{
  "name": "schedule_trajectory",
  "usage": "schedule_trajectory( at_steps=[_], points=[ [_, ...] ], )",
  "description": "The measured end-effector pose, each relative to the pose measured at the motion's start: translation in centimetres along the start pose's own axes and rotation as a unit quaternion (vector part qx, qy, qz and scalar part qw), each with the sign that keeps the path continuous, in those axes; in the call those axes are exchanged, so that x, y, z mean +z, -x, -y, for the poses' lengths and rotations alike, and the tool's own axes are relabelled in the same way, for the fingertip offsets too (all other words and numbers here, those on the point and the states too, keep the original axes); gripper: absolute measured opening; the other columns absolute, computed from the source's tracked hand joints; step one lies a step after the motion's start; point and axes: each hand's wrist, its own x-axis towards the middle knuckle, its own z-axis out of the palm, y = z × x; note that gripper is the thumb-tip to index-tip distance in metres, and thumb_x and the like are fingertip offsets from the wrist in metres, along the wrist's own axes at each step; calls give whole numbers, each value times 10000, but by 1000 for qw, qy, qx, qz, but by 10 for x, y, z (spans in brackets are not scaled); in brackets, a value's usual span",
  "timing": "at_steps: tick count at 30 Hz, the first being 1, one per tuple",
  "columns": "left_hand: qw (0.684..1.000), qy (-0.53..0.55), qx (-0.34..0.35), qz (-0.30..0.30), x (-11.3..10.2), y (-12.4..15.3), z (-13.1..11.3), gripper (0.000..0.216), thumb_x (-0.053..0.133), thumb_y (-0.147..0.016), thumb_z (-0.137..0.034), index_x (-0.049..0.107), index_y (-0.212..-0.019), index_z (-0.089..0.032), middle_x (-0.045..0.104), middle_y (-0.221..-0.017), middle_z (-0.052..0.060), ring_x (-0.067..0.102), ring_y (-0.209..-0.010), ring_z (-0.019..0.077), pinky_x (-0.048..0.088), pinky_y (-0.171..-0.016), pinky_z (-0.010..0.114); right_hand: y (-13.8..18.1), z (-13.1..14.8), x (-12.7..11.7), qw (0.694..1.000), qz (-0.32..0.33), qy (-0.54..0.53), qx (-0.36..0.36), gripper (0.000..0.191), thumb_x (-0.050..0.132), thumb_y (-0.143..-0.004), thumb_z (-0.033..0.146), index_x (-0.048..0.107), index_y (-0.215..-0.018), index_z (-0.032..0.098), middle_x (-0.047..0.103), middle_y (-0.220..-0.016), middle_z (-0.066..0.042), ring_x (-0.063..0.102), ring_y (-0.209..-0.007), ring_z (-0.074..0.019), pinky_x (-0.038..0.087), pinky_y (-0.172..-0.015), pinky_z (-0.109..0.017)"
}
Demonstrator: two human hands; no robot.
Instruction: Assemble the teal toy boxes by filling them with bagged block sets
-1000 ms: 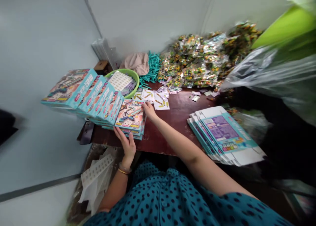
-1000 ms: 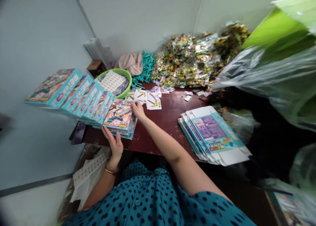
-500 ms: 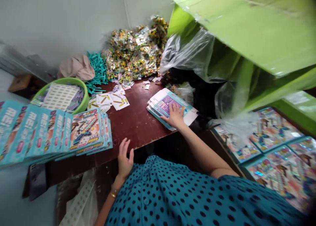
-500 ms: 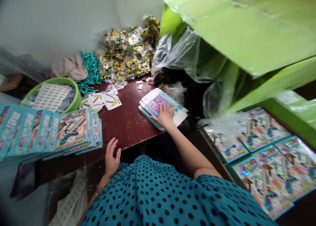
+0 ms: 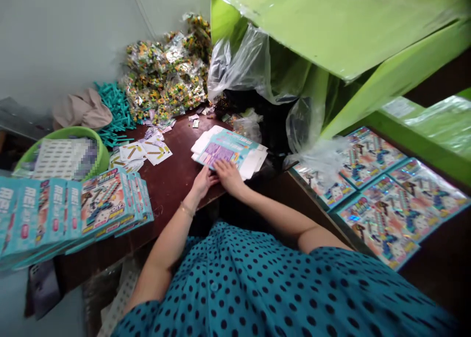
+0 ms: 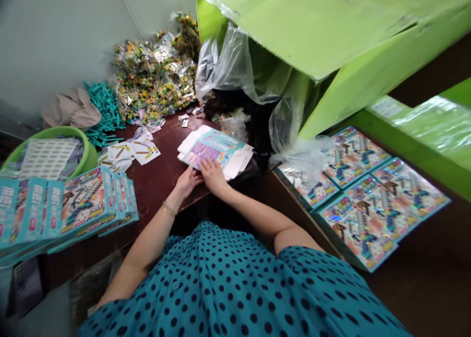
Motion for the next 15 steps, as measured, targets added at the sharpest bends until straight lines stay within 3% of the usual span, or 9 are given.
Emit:
schedule_trajectory(
  at_steps=[2,5,7,10,13,15],
  points=[
    [997,-71,-21,-6,5,-17,-15,438,557,-1005,-456,588,-1304,-138,726,-952,100,726,-758,188,600,-726,329,-18,-22,-17,998,-34,-10,55,479,472,-962,71,609,-1421,89,607,-1461,-200,562,-1375,-350,447,-1122,-544],
    [994,-99,44,8,10,-17,-28,538,606,-962,-528,557,-1335,-144,697,-930,75,700,-689,165,569,-632,282,-32,-47,-45,984,-135,-74,93,454,514,-956,117,653,-1388,137,670,-1398,-149,641,-1284,-294,483,-1108,-458],
    [990,-107,86,30,13,-7,-28,576,645,-932,-552,559,-1347,-161,694,-1002,80,703,-749,158,565,-653,267,-36,-58,-60,961,-193,-157,118,389,554,-939,167,730,-1285,184,733,-1307,-91,684,-1224,-252,504,-1100,-405],
    [982,-151,100,48,19,11,-20,626,684,-905,-552,559,-1389,-176,696,-1113,100,701,-852,167,567,-732,281,-44,-72,-74,924,-232,-265,147,343,563,-906,192,786,-1167,208,779,-1206,-43,715,-1177,-208,527,-1081,-347],
    [975,-181,112,65,26,29,-19,714,747,-851,-575,557,-1422,-192,684,-1228,125,702,-977,202,569,-830,313,-48,-70,-88,926,-257,-218,170,366,542,-923,210,774,-1205,196,763,-1244,-66,698,-1207,-235,496,-1120,-408],
    [974,-150,142,93,29,42,-22,788,793,-790,-616,555,-1437,-233,651,-1339,131,686,-1113,244,571,-917,342,-37,-48,-96,943,-251,-147,159,398,515,-960,229,736,-1290,195,722,-1326,-87,656,-1270,-269,437,-1171,-481]
  ],
)
